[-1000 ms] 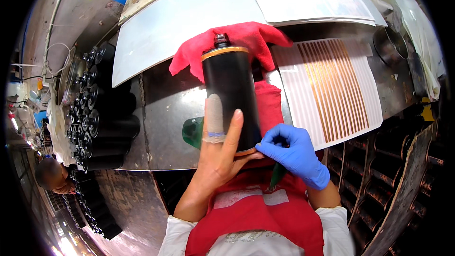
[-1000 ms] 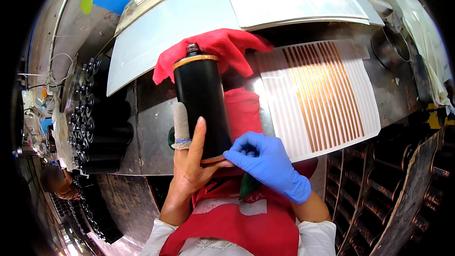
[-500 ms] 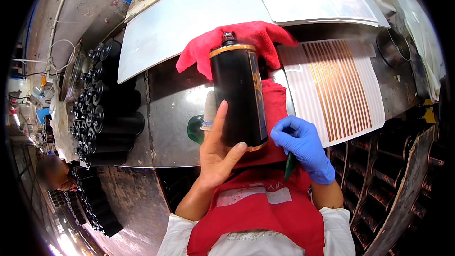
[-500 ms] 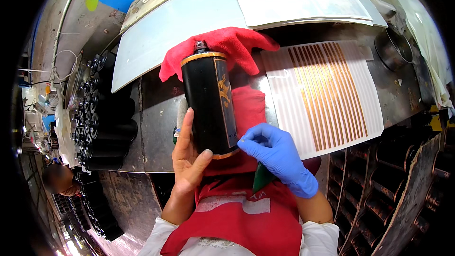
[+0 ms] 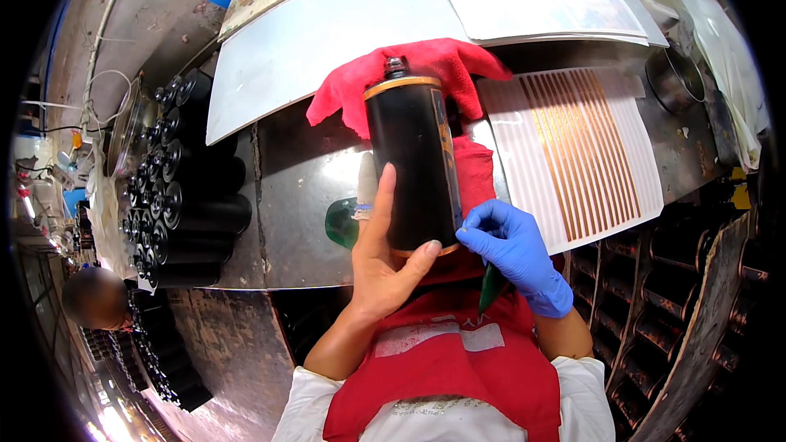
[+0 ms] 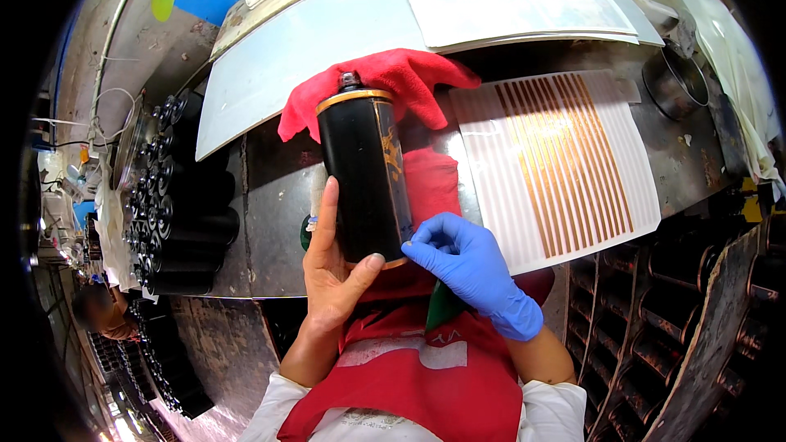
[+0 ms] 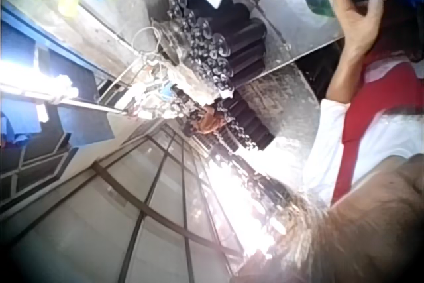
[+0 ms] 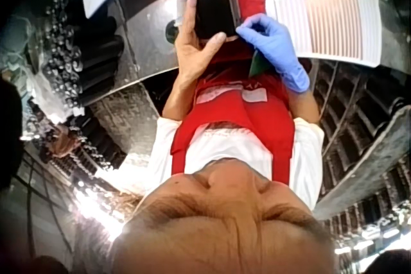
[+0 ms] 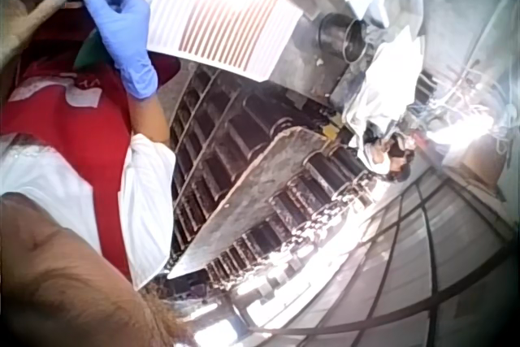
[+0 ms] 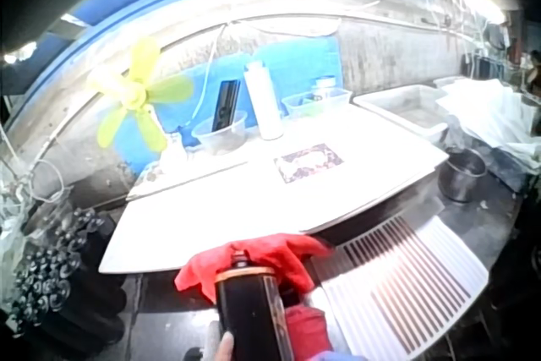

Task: The person cleans a black cylindrical container with a green sponge, then applies a thin gold decorative strip around the top rim and another around the bottom rim. They smooth the strips with their fingers and the sponge, repeating the process on multiple containers.

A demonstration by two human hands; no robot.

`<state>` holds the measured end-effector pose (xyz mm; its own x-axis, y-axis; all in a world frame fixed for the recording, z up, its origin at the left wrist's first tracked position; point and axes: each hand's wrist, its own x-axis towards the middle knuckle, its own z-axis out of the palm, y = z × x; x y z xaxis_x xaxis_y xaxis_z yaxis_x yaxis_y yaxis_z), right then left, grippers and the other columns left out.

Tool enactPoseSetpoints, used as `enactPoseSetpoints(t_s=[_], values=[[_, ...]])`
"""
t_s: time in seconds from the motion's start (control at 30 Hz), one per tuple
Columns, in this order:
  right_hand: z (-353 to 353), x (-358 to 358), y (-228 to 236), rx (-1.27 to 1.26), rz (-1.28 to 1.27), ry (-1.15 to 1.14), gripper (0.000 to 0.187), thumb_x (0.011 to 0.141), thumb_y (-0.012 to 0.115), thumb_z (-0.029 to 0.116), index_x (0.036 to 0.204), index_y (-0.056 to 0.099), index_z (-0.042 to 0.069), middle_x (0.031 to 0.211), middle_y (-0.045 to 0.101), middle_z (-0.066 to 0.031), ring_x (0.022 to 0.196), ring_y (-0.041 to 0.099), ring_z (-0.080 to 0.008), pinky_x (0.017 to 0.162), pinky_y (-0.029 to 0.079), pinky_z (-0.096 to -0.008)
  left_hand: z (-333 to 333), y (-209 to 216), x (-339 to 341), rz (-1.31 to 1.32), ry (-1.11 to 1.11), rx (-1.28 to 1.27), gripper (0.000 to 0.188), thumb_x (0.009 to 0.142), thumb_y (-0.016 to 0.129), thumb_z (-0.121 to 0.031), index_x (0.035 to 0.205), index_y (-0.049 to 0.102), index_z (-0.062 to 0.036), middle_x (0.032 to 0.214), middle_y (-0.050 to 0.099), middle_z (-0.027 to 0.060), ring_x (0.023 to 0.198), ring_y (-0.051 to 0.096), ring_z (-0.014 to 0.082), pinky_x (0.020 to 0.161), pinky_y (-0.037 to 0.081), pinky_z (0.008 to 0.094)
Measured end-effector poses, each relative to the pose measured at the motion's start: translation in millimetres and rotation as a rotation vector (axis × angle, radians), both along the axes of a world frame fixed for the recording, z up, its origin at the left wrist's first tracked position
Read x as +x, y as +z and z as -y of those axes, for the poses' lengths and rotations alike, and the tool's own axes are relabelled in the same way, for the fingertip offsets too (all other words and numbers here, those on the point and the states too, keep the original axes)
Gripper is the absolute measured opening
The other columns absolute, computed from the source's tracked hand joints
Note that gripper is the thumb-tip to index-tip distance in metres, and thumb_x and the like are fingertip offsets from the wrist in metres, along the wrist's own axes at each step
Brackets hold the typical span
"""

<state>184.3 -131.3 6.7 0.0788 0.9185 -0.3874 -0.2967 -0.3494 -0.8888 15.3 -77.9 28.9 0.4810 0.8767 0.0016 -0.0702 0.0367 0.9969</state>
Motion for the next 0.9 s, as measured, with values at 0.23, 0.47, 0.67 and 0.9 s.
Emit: enactPoseSetpoints(t_s=[0.23, 0.47, 0.67, 0.9], values=[[0.8, 0.8, 1.5, 0.018, -0.002, -0.001, 0.011, 0.081, 0.068, 0.010, 0.086, 0.061, 0.004, 0.076, 0.056, 0.0042, 0.062, 0.045, 0.0001, 0.057, 0.038, -0.0151, -0.7, 2.1, 1.2, 0.193, -0.045, -0.065, 0.083, 0.080, 0.055, 0.010, 0.146, 0.007, -0.0084, 0.139, 0.033, 0.0151, 0.120, 0.045, 0.0231, 0.092, 0.047, 0.0340], [-0.1, 0.3, 0.5, 0.010, -0.001, -0.006, 0.011, 0.081, 0.068, 0.010, 0.086, 0.061, 0.004, 0.076, 0.056, 0.0040, 0.063, 0.045, -0.0003, 0.058, 0.039, -0.0157, 0.4, 6.7, 5.6, 0.050, -0.015, -0.025, 0.089, 0.077, 0.056, 0.011, 0.146, 0.002, -0.0086, 0.141, 0.032, 0.0150, 0.121, 0.044, 0.0228, 0.093, 0.045, 0.0343], [-0.4, 1.3, 0.9, 0.017, -0.007, -0.011, 0.011, 0.081, 0.069, 0.010, 0.085, 0.061, 0.004, 0.075, 0.056, 0.0042, 0.062, 0.045, -0.0002, 0.057, 0.038, -0.0155, -3.8, 3.6, 2.6, 0.150, -0.056, -0.053, 0.089, 0.077, 0.057, 0.010, 0.146, 0.003, -0.0086, 0.140, 0.032, 0.0148, 0.118, 0.047, 0.0222, 0.093, 0.045, 0.0338], [-0.3, 0.8, -3.8, 0.030, 0.001, -0.024, 0.012, 0.079, 0.070, 0.010, 0.085, 0.061, 0.004, 0.075, 0.056, 0.0042, 0.062, 0.045, -0.0003, 0.056, 0.038, -0.0153, -1.1, 6.9, 7.1, -0.005, -0.056, 0.017, 0.090, 0.077, 0.060, 0.008, 0.145, 0.003, -0.0067, 0.139, 0.032, 0.0162, 0.117, 0.047, 0.0240, 0.096, 0.044, 0.0377]])
